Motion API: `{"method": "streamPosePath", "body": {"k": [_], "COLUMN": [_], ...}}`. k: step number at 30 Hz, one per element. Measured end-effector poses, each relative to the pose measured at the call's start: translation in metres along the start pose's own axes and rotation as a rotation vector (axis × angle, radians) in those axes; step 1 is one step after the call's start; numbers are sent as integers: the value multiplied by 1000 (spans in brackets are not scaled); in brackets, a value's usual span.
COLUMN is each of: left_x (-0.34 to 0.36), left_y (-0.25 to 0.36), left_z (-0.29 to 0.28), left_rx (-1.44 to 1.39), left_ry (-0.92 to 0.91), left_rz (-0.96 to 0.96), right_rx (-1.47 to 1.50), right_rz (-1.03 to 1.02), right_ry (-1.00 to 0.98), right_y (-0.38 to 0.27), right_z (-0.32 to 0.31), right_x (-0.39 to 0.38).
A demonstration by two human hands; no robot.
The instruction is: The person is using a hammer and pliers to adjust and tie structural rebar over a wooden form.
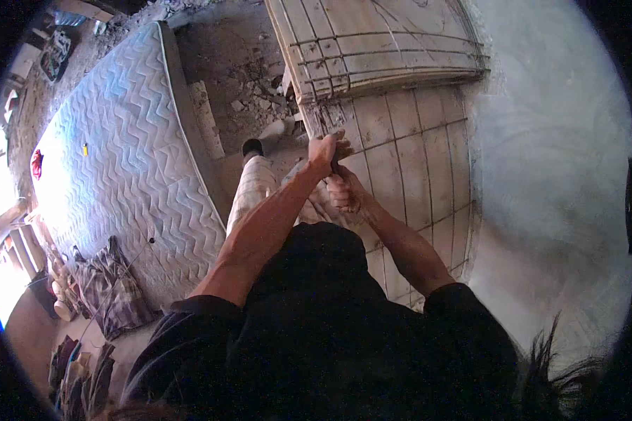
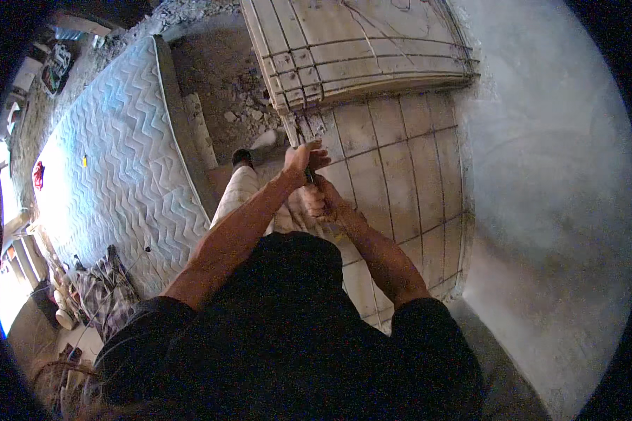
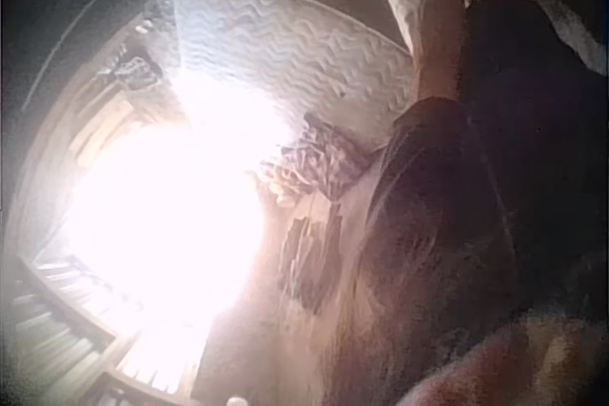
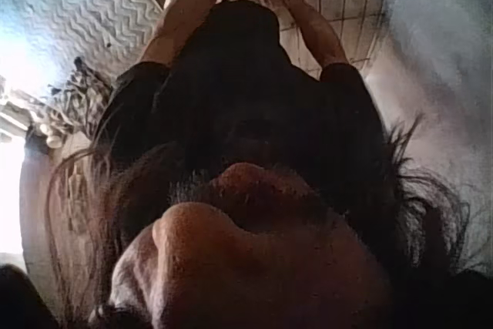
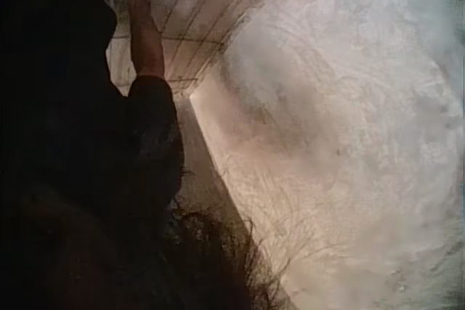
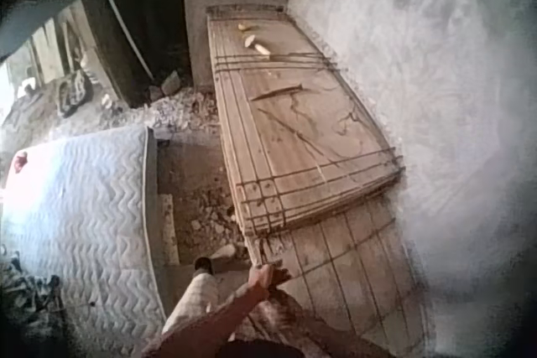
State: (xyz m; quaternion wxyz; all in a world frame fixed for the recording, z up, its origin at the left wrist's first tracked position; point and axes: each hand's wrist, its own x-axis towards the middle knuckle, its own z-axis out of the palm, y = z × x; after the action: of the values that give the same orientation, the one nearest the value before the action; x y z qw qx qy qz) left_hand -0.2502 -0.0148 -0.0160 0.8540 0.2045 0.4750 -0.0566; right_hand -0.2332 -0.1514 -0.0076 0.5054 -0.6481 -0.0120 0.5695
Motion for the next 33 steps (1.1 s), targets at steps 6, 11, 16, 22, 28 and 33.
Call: {"method": "streamPosePath", "body": {"k": [6,11,16,22,28,33], "left_x": [77,15,42,59,53,44], "left_y": [-39,-6,-15,-21,-22,-28], "left_z": [-37,27,-1,-18,-10,-6], "left_rx": [1107,285,354,638,1014,1020], "left_ry": [106,260,161,57,148,313], "left_rz": [474,51,63,242,358,514], "right_rx": [-1285,-1375,-1479,-1172,-1340,-991], "right_rz": [-433,-451,-451,-507,-490,-471], "right_ry": [217,449,702,569,524,504], "right_y": [-11,-20,-25,5,3,-22], "right_z": [-7,17,38,14,13,34], "right_x": [1,-20,-23,2,7,-4]}}
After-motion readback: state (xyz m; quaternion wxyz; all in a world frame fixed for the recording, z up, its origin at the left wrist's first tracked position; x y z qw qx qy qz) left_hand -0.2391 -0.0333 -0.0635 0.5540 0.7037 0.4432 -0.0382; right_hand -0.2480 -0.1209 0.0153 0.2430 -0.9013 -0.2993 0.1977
